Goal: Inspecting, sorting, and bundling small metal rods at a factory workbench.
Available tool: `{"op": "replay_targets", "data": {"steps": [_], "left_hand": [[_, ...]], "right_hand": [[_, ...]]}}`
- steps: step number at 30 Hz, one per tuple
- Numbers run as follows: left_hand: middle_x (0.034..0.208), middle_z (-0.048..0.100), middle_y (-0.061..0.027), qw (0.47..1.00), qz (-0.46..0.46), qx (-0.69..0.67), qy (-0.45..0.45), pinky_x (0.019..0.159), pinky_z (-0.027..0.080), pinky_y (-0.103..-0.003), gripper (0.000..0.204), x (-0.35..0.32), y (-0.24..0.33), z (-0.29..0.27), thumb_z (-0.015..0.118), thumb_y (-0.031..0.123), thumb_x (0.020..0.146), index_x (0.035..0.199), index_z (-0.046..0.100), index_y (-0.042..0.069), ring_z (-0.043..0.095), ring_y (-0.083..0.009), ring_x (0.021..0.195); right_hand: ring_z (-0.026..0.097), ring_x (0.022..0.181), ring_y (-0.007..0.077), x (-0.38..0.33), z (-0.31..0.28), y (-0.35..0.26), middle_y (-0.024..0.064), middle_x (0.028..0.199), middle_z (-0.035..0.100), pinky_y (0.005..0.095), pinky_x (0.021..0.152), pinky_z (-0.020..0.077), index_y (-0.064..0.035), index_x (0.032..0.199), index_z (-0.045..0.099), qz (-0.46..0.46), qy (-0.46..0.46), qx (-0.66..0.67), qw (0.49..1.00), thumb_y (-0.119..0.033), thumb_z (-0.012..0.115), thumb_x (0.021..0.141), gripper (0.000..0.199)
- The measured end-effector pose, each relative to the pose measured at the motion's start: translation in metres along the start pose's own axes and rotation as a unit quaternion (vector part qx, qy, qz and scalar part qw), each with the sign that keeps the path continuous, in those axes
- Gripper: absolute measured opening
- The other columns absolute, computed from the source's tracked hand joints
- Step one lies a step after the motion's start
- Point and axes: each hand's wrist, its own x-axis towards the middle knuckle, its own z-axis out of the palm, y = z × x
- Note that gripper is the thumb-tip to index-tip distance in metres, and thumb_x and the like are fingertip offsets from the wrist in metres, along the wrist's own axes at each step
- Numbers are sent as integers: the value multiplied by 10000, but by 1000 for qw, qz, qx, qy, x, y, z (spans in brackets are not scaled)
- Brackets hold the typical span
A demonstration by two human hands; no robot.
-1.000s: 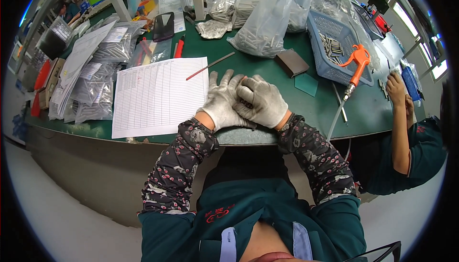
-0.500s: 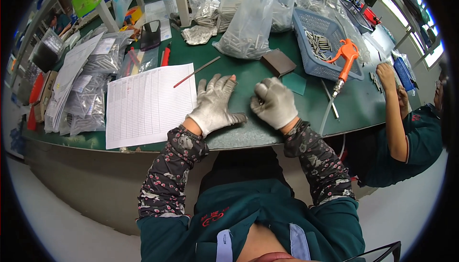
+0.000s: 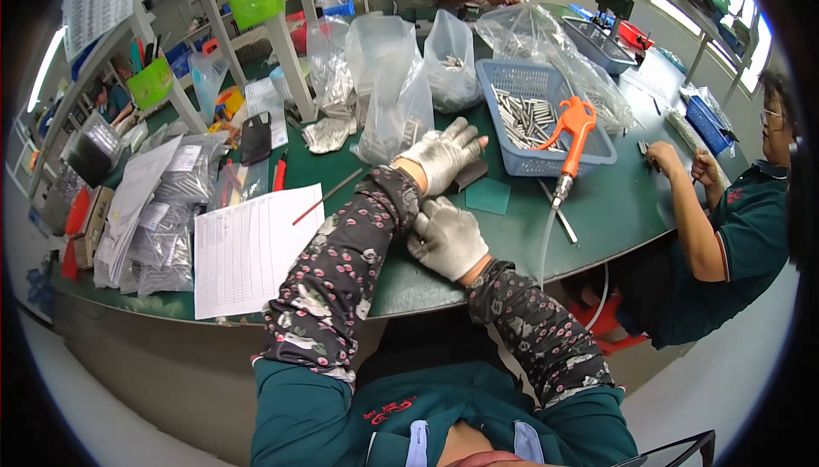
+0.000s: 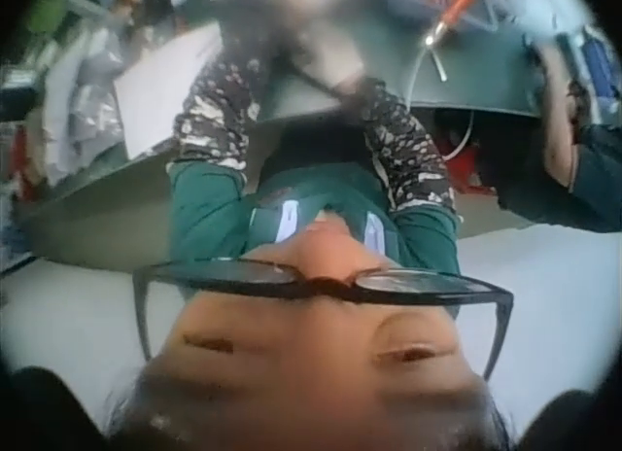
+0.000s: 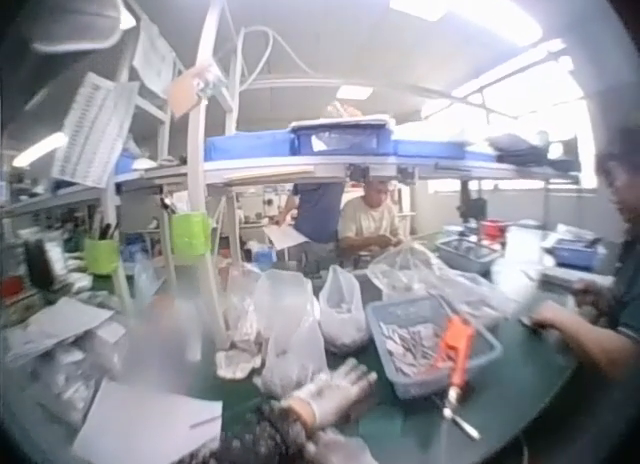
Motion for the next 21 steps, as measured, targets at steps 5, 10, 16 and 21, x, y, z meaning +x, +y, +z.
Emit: {"op": "replay_targets", "data": {"steps": [5, 10, 16, 21], "left_hand": [[1395, 414, -76, 995, 16, 23, -97, 1091, 286, -393, 715, 17, -2, 5, 585, 43, 724, 1397, 358, 127, 282, -294, 1363], [1115, 573, -129, 991, -9, -90, 103, 896, 449, -405, 587, -6, 6, -24, 664, 57, 623, 1194, 530, 24, 535, -328, 1067], [1201, 525, -189, 971, -190, -67, 128, 936, 449, -405, 789, -100, 30, -52, 727, 208, 594, 1301, 436, 11, 520, -356, 1116], [1210, 543, -149, 942, -301, -137, 54, 948, 431, -409, 811, -141, 34, -15, 737, 276, 607, 1316, 439, 19, 522, -338, 1114]], "right_hand": [[571, 817, 287, 1, 0, -1, 108, 848, 575, 401, 630, 500, -48, 782, 617, 1, -21, 41, 999, -223, 632, 696, 196], [585, 829, 292, 1, -1, -2, 105, 853, 584, 408, 645, 505, -59, 732, 619, 17, -23, 45, 999, -232, 626, 712, 174], [593, 832, 263, 3, -5, 2, 84, 799, 598, 392, 609, 517, -96, 778, 636, 19, -46, 25, 998, -267, 615, 736, 177], [592, 728, 286, 0, 4, 9, 90, 735, 572, 388, 607, 511, -78, 705, 578, 45, 90, 103, 990, -140, 635, 697, 85]]}}
